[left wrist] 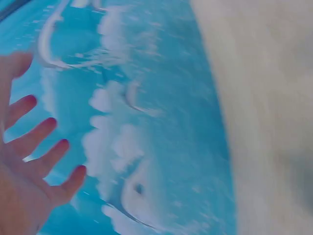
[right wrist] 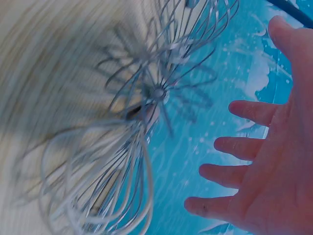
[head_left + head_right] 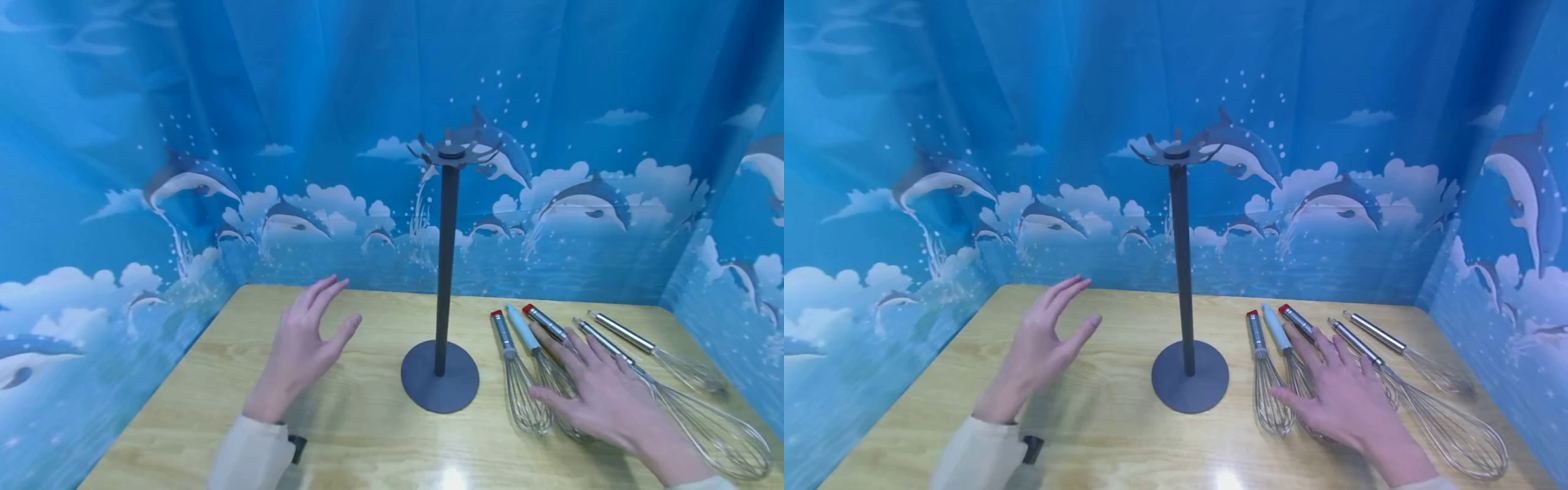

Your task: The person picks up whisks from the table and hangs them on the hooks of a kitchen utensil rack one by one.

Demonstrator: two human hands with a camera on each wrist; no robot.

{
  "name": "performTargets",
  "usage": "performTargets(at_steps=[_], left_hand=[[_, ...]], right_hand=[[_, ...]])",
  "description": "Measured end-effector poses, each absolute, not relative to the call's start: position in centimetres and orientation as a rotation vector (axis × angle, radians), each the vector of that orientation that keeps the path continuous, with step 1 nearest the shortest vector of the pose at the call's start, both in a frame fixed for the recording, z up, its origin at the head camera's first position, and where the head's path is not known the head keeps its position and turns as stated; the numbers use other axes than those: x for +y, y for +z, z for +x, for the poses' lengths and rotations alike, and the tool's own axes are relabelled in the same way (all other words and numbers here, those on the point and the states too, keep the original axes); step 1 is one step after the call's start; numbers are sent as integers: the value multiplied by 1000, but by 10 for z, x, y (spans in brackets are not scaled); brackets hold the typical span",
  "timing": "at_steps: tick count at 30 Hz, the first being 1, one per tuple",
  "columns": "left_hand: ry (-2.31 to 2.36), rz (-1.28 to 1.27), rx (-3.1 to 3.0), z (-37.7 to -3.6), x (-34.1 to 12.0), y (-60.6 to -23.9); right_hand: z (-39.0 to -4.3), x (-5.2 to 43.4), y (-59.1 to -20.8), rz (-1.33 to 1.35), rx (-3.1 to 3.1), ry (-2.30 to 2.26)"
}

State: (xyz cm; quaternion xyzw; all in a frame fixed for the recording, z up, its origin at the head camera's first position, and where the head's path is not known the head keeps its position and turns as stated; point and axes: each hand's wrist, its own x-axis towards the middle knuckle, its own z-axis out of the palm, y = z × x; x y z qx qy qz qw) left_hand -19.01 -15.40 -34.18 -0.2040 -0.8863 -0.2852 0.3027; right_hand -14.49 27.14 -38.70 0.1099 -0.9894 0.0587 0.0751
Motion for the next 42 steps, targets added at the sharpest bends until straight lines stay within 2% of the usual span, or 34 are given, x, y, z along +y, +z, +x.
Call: performTargets(at_steps=[6,18,28,42], left_hand=[[-988,-708,-1990,-197,-135,-298],[-1037,-909,-1740,-205,-86,-228],[-1126,-912,-1695,-218,-58,-204],[-1294,-881,-1795,-231,-35,-195]], right_hand=[[-149,251,-385,423,-2898,199],[-159,227,-397,479,-2877,170],[-160,217,-404,432,-2930,160],[-168,210,-411,436,-2985,67]])
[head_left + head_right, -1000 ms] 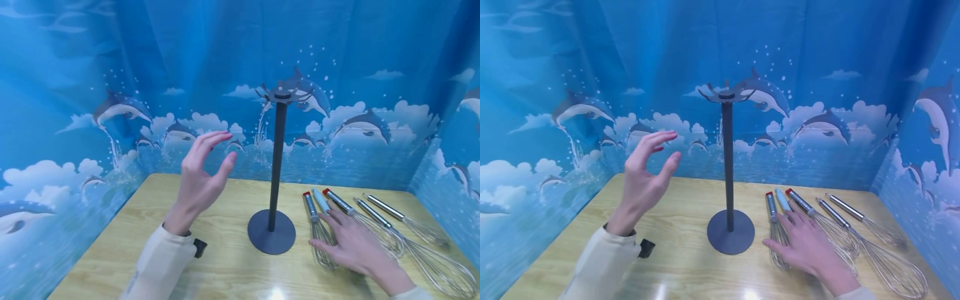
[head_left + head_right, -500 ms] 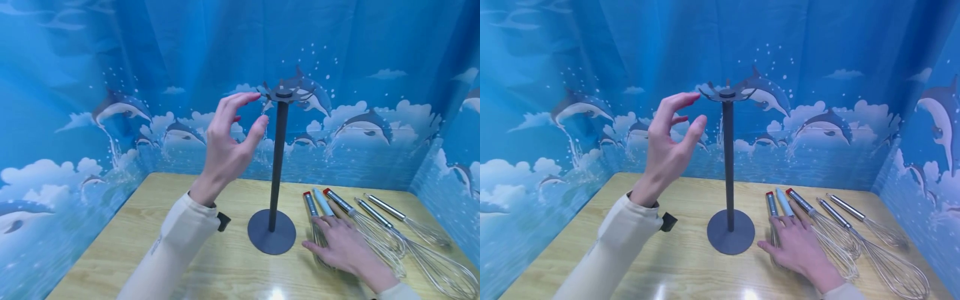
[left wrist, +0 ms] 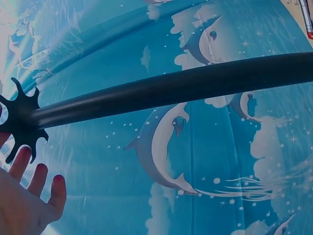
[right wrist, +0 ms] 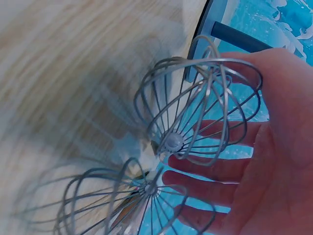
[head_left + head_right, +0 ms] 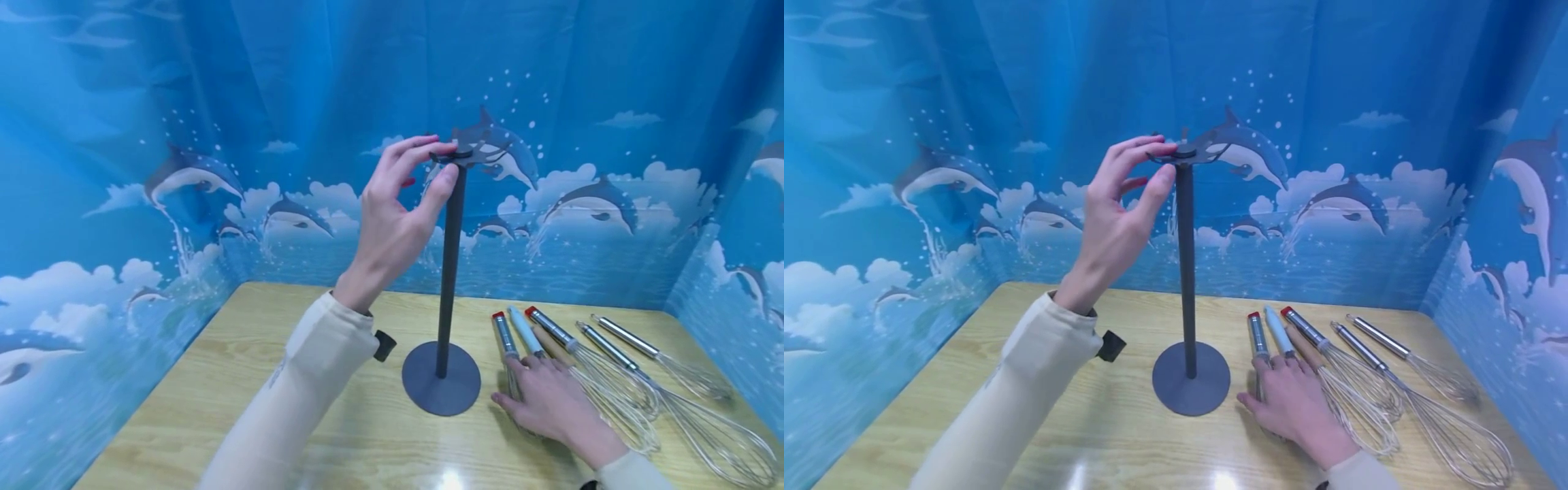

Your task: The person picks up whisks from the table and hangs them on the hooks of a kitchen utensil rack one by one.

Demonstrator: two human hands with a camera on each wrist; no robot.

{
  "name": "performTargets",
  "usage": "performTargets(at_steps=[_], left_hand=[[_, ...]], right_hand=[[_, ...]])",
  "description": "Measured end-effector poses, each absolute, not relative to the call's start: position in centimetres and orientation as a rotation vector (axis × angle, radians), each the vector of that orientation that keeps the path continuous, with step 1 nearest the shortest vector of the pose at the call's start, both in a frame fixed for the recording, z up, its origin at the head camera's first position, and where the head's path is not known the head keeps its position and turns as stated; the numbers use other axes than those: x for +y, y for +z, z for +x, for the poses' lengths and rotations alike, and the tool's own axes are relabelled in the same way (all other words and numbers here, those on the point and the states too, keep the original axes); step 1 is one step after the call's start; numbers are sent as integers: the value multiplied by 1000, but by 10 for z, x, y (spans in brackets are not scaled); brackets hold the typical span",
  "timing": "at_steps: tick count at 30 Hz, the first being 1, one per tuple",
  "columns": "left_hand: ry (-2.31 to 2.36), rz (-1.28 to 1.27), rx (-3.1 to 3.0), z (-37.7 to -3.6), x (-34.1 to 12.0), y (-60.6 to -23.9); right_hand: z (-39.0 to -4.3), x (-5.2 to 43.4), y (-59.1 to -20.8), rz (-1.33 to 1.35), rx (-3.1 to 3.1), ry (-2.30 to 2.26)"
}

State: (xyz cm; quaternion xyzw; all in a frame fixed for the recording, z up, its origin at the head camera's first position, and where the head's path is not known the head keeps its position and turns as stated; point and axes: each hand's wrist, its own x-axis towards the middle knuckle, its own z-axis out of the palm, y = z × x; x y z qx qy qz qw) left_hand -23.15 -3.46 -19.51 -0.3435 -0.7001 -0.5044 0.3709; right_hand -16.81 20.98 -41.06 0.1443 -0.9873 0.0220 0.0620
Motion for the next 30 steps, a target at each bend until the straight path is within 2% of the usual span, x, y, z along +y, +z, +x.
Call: performTargets(at_steps=[14,30], left_hand=[[-1430,-932,-1698,-243,-27,-193],[-1635,-1039,-1592,-253,-21,-191]], right_hand=[[-183,184,-412,300,-3064,444],[-196,191,-419,121,-3022,777]])
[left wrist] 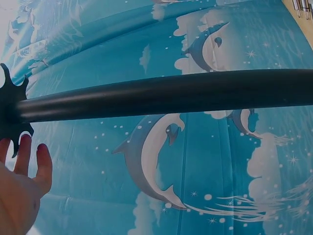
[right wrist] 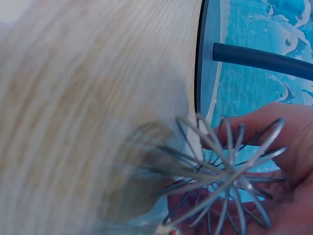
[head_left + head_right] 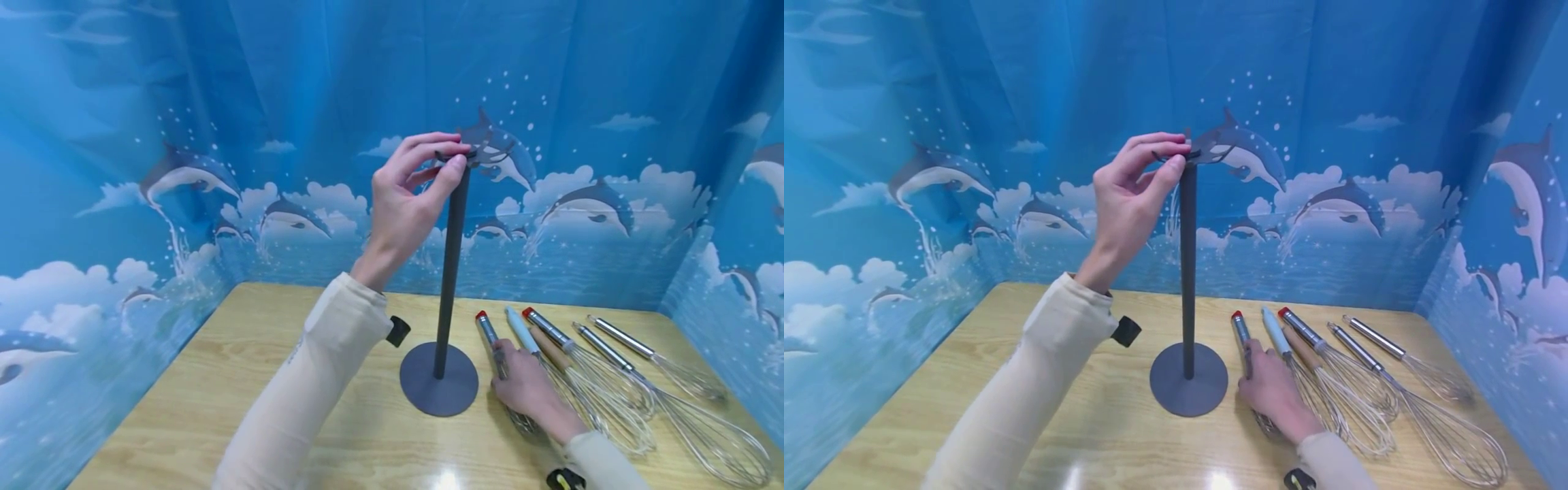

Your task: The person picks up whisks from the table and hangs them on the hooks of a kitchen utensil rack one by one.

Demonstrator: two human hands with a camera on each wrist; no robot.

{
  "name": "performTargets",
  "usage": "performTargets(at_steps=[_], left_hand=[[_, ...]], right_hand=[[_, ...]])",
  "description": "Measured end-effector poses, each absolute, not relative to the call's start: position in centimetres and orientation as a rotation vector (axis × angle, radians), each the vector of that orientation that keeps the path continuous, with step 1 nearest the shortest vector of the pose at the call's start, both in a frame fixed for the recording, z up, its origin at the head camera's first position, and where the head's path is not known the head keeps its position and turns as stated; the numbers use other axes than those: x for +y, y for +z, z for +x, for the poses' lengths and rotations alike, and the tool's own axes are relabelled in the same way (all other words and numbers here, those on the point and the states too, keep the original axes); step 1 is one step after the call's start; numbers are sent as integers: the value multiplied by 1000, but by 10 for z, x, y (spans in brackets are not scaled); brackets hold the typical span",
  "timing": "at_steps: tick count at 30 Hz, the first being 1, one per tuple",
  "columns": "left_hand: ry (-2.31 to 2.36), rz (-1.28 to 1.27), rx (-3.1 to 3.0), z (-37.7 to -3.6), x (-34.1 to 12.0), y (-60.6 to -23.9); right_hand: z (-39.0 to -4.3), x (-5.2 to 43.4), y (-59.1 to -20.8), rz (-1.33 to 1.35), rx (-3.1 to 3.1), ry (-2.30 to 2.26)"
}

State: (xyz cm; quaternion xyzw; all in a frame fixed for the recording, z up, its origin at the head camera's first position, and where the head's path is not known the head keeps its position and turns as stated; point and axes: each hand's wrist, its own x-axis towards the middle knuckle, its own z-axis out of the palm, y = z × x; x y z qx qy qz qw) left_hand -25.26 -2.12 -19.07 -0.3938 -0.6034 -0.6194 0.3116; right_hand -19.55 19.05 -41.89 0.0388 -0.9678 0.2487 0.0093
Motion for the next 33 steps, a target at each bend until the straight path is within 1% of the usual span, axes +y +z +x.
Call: performTargets(at_steps=[9,15,19,25,28,33], left_hand=[[-1680,-1038,-1554,-254,-19,-192],[-1679,-1032,-1546,-255,-18,-193],[-1633,-1036,-1548,-255,-17,-195],[-1590,-1039,-1525,-256,-14,-196],[-1586,-1034,-1514,-257,-13,-197],[-1581,-1025,-1501,-257,-12,-198]], right_hand=[[-190,194,-416,-45,-2823,1073],[-188,194,-403,-97,-2589,1221],[-187,194,-394,-29,-2425,1401],[-183,195,-380,220,-2132,1769],[-181,194,-374,299,-2024,1845],[-178,189,-363,306,-1903,1846]])
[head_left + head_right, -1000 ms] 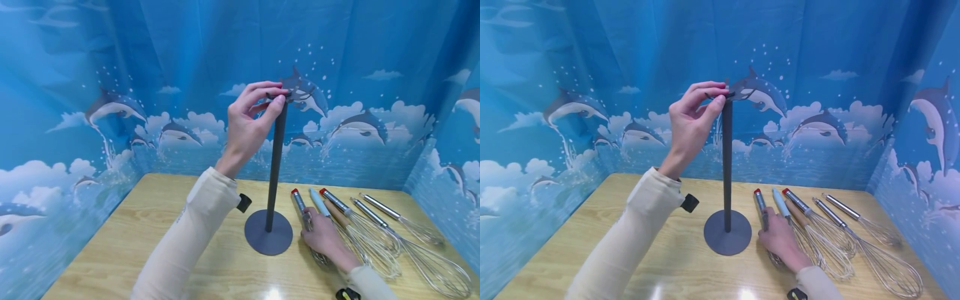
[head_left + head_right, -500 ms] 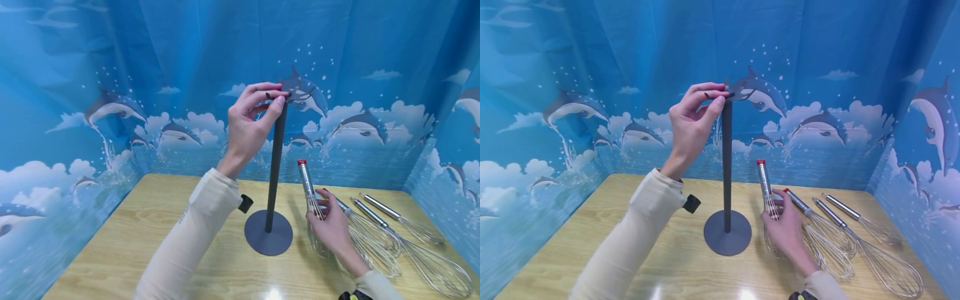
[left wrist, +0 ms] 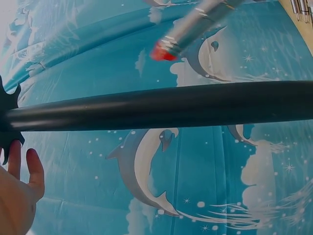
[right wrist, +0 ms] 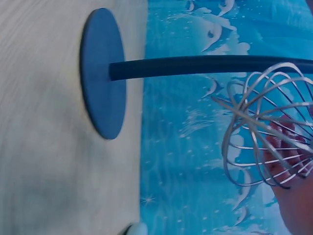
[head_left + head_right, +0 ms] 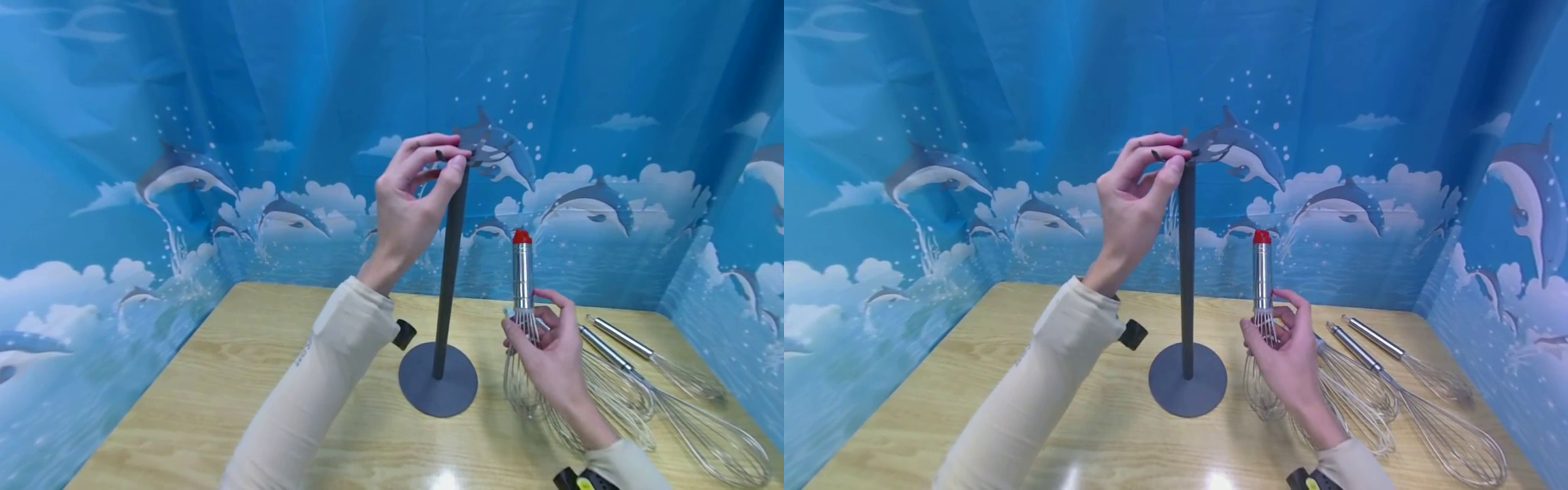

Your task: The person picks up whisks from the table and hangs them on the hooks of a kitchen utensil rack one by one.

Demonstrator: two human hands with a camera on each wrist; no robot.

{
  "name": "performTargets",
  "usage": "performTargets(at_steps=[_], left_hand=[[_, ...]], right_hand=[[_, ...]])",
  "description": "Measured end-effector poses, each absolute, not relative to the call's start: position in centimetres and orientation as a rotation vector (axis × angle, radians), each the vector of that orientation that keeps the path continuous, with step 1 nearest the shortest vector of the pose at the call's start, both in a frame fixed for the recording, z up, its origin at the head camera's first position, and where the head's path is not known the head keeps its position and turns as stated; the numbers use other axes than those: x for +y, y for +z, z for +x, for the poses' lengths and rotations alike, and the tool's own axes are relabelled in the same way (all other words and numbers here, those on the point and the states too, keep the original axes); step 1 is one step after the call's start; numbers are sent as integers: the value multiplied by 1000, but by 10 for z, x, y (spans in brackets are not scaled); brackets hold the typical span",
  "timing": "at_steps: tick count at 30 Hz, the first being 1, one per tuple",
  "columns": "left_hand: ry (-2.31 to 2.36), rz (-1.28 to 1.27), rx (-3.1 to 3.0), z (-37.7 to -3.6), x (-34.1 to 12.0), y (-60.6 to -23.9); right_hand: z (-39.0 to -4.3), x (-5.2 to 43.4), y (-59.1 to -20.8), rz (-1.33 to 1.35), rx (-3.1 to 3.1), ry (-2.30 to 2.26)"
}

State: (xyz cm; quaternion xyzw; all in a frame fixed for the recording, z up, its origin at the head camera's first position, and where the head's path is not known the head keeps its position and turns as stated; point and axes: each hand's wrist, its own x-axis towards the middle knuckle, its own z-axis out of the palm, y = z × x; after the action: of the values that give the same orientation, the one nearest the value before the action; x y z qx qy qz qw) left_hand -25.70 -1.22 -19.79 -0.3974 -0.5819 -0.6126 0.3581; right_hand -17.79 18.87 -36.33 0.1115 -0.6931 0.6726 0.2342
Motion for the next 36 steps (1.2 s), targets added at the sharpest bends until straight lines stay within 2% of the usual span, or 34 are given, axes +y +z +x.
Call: performTargets(at_steps=[4,18,36], left_hand=[[-1581,-1030,-1503,-257,-12,-198],[-1558,-1074,-1508,-260,-12,-200],[-1536,-1079,-1535,-260,-14,-199]], right_hand=[[-174,186,-353,336,-1813,1831],[-165,187,-314,742,-1474,1707],[-168,178,-282,716,-1605,1524]])
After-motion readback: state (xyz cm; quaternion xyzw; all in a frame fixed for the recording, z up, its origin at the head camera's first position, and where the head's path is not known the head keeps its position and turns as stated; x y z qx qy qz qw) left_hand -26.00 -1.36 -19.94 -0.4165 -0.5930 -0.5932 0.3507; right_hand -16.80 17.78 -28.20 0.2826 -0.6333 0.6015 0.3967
